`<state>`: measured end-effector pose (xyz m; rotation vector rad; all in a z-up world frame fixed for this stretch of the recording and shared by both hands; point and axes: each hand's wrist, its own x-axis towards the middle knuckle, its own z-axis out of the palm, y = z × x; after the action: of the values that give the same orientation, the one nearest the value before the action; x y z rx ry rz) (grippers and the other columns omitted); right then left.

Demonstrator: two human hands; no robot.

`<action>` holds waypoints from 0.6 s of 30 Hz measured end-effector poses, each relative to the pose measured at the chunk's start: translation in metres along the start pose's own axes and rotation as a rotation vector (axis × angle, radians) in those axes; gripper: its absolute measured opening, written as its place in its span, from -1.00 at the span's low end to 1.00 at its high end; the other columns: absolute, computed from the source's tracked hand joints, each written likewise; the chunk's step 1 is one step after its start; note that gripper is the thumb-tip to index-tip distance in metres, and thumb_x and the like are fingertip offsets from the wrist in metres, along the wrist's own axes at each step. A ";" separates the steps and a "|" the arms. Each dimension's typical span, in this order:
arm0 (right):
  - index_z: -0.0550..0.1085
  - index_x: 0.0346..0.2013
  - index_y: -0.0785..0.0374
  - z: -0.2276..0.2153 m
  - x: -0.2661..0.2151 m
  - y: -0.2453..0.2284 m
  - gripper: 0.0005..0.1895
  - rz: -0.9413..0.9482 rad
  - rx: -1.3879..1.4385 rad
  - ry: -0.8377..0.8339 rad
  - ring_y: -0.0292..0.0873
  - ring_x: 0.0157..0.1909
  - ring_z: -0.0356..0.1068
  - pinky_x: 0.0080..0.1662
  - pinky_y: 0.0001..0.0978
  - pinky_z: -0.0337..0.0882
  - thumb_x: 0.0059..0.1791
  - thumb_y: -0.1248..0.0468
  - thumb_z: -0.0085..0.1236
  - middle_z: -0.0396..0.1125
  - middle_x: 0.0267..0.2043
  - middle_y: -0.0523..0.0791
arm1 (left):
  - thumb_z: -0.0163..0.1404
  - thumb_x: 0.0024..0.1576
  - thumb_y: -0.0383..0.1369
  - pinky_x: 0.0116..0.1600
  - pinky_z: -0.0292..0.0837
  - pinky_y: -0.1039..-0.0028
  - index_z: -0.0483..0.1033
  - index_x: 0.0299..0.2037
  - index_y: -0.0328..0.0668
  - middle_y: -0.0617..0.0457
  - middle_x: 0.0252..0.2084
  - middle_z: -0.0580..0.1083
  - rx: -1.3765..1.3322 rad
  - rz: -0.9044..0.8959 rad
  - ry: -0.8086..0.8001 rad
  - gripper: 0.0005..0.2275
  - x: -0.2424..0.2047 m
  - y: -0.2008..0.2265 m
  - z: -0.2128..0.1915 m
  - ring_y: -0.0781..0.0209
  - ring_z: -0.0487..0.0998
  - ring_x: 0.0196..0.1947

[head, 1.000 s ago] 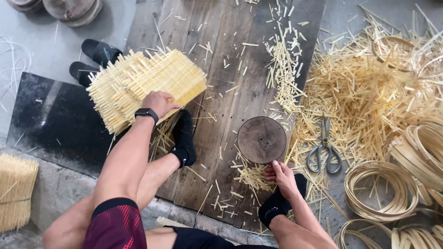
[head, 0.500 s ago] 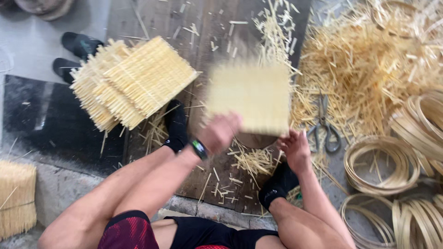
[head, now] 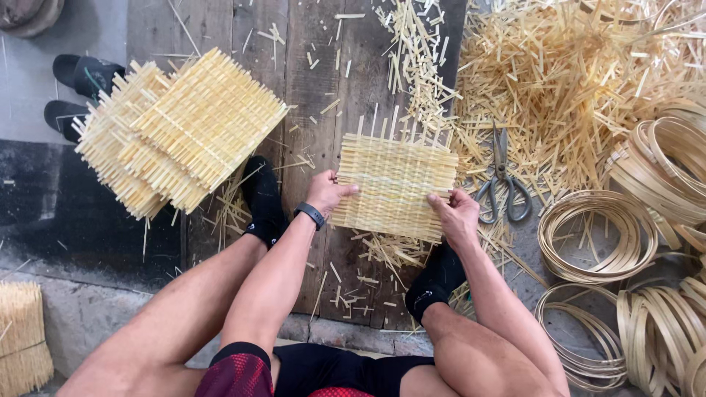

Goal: The person assembles and trims a bamboo basket by hand using shears and bamboo strips.

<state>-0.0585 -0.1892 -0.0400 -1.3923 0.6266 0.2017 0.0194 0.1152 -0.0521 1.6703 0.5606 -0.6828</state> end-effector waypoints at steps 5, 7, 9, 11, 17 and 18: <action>0.56 -0.13 0.39 0.001 -0.003 -0.001 -0.74 0.029 -0.015 0.021 -0.42 -0.34 0.42 -0.28 -0.62 0.42 -0.07 0.33 0.37 0.51 -0.29 -0.14 | 0.30 -0.08 -0.57 -0.14 0.65 0.34 0.47 -0.02 -0.49 -0.08 -0.22 0.62 -0.226 0.012 -0.058 -0.59 0.013 -0.023 -0.005 0.18 0.67 -0.27; 0.55 -0.13 0.39 0.004 -0.003 0.000 -0.73 0.010 -0.007 0.034 -0.42 -0.33 0.43 -0.27 -0.61 0.44 -0.07 0.34 0.36 0.52 -0.28 -0.14 | 0.32 -0.10 -0.55 -0.12 0.65 0.36 0.47 0.00 -0.44 -0.04 -0.21 0.62 -0.180 0.040 -0.043 -0.55 0.004 -0.015 0.000 0.19 0.66 -0.24; 0.55 -0.13 0.39 0.005 -0.004 0.001 -0.73 -0.003 -0.002 0.042 -0.42 -0.33 0.44 -0.26 -0.61 0.45 -0.08 0.35 0.36 0.52 -0.27 -0.15 | 0.44 -0.26 -0.35 -0.18 0.48 0.19 0.34 0.09 -0.45 -0.09 -0.23 0.47 0.481 0.545 0.496 -0.29 -0.019 -0.014 0.013 0.06 0.49 -0.23; 0.56 -0.12 0.40 0.005 -0.003 0.002 -0.75 -0.038 -0.128 0.077 -0.39 -0.35 0.40 -0.30 -0.57 0.40 -0.05 0.37 0.36 0.51 -0.28 -0.12 | 0.22 0.22 -0.24 -0.16 0.49 0.44 0.36 0.01 -0.01 0.11 -0.18 0.37 0.649 0.771 0.621 -0.70 -0.049 -0.018 0.041 0.25 0.44 -0.26; 0.55 -0.12 0.40 0.003 -0.002 0.010 -0.72 -0.063 -0.042 0.055 -0.39 -0.30 0.46 -0.23 -0.57 0.48 -0.06 0.32 0.35 0.53 -0.26 -0.14 | 0.23 0.07 -0.28 -0.27 0.56 0.36 0.39 -0.22 -0.22 -0.01 -0.29 0.50 -0.553 -0.412 0.200 -0.72 -0.122 -0.037 0.112 0.15 0.52 -0.38; 0.55 -0.12 0.40 0.003 0.000 0.014 -0.72 -0.064 -0.038 0.065 -0.39 -0.30 0.46 -0.23 -0.57 0.48 -0.06 0.32 0.35 0.53 -0.26 -0.14 | 0.16 0.06 -0.40 -0.22 0.68 0.31 0.46 -0.28 -0.30 -0.08 -0.28 0.58 -0.851 -0.408 0.198 -0.84 -0.115 -0.045 0.115 0.06 0.65 -0.33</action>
<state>-0.0644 -0.1836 -0.0522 -1.4587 0.6338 0.1178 -0.1096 0.0109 -0.0192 0.8261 1.1644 -0.4571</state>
